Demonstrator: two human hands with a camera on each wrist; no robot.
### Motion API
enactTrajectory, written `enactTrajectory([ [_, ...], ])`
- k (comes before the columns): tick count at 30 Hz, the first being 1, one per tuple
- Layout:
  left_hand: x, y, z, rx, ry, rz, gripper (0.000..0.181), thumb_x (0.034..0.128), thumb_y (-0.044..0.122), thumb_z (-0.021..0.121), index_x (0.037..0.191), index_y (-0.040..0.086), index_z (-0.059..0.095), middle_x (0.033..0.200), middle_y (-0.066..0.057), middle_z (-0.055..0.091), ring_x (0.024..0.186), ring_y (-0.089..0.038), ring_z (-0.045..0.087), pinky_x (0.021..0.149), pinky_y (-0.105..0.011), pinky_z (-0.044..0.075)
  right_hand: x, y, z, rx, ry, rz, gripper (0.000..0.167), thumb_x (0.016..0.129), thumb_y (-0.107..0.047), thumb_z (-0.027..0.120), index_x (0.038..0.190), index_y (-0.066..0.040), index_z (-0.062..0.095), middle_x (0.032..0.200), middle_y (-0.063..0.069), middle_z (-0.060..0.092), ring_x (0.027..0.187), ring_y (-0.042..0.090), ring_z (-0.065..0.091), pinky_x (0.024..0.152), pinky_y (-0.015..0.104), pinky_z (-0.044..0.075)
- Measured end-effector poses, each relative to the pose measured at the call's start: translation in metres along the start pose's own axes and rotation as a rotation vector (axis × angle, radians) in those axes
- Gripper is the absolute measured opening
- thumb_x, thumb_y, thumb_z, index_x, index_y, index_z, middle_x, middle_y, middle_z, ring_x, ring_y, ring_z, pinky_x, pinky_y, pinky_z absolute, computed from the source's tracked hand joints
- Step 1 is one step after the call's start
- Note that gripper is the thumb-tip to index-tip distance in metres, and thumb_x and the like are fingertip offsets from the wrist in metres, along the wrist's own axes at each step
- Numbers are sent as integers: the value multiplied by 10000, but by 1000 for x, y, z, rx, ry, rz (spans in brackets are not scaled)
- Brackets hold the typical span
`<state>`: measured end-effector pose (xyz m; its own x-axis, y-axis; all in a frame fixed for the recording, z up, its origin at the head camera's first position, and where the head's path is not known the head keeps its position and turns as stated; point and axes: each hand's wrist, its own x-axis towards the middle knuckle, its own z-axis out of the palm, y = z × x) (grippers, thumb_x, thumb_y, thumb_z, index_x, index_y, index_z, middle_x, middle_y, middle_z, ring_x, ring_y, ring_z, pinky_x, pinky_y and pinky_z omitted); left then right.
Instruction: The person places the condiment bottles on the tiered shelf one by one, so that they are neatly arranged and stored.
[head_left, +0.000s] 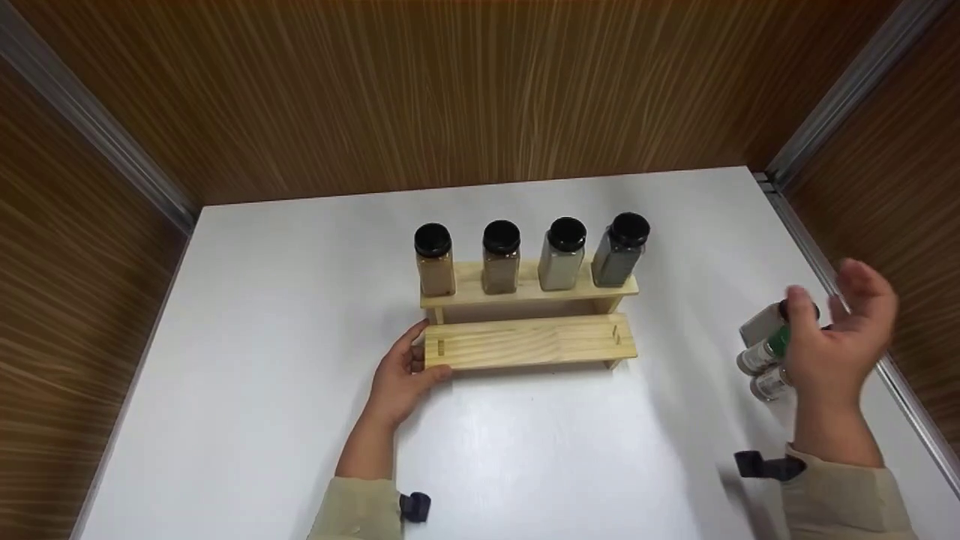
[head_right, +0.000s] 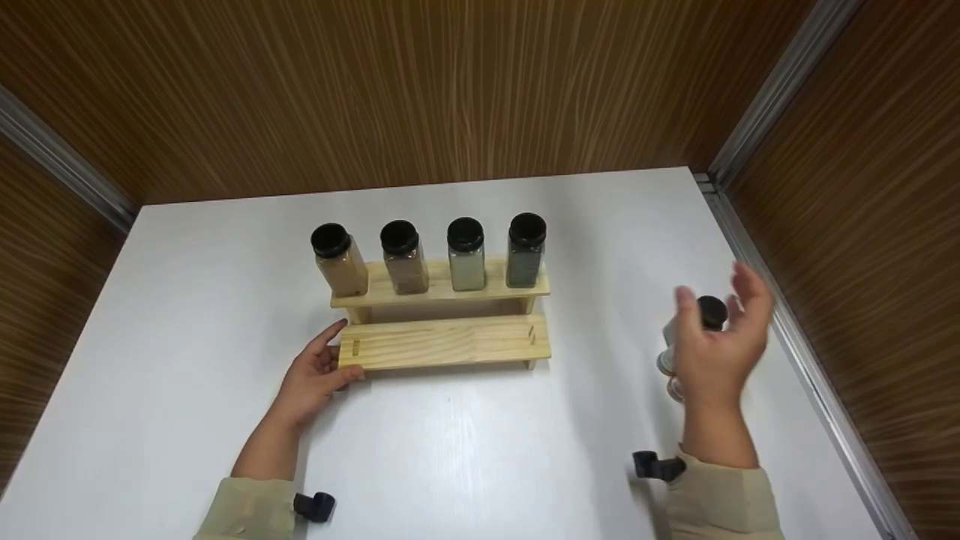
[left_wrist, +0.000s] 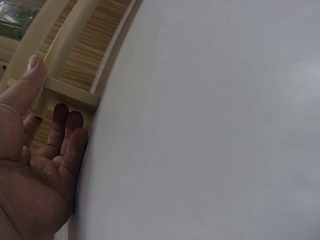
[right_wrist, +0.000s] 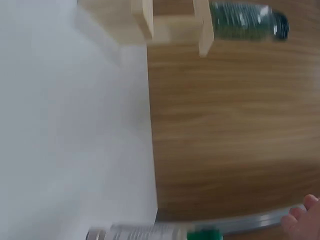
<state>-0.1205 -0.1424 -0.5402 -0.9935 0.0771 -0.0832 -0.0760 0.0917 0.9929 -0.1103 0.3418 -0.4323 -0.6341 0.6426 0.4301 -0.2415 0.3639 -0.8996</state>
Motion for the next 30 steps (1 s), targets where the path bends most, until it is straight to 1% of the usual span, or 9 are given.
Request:
enactTrajectory([
  [4,0,0,1,2,6,-4,898,837,24,896,1602,14,426,1140,-181,709,951,-206,633,805,-266,532,8,24,-28,-191,47,128,529,1022,-97,697,1514,-157,510,1505,-29,520,1419,139,451,1201,246,285],
  [7,1,0,1,0,11,-15,897,836,22,896,1605,33,433,1149,-174,713,955,-207,633,804,-273,535,12,41,-46,-262,43,251,550,1034,-158,696,1546,-205,500,1559,-24,489,1436,116,410,1204,231,250],
  [10,1,1,1,-1,17,-24,891,837,33,898,1603,44,443,1151,-170,717,957,-214,638,804,-278,538,15,54,-60,-326,-20,381,568,1039,-199,691,1570,-249,498,1619,-30,449,1470,113,373,1226,250,223],
  [13,1,0,1,-1,23,-23,888,834,42,903,1598,43,452,1146,-166,719,954,-214,639,802,-279,537,16,62,-68,-358,-102,498,569,1032,-177,694,1567,-278,531,1647,-18,427,1488,126,381,1226,287,275],
  [17,1,1,2,-13,18,-16,900,834,50,905,1605,43,441,1143,-170,716,947,-211,637,798,-275,533,18,67,-76,-405,-189,596,554,1048,-191,672,1569,-322,537,1683,5,385,1519,152,377,1192,301,343],
  [19,1,0,2,-23,15,-17,903,836,51,904,1608,43,435,1149,-173,712,948,-209,636,797,-271,535,18,67,-79,-425,-210,611,549,1061,-214,652,1582,-324,518,1697,23,362,1528,158,367,1197,306,334],
  [22,1,0,2,-35,12,-22,903,840,49,900,1611,44,430,1147,-172,707,951,-206,632,793,-264,536,19,66,-83,-432,-201,630,547,1070,-224,635,1589,-333,504,1708,15,343,1532,158,359,1208,321,326],
  [26,1,0,2,-36,6,-16,898,845,37,894,1611,39,426,1116,-165,699,950,-211,631,790,-267,536,18,68,-91,-404,-134,625,535,1054,-177,647,1563,-307,545,1675,-2,399,1488,104,401,1197,276,328],
  [30,0,1,1,-32,8,-14,892,842,25,892,1607,39,433,1116,-168,699,951,-213,636,795,-271,539,12,73,-99,-415,-78,544,542,1006,-146,697,1525,-263,592,1585,0,504,1433,96,455,1181,268,353],
])
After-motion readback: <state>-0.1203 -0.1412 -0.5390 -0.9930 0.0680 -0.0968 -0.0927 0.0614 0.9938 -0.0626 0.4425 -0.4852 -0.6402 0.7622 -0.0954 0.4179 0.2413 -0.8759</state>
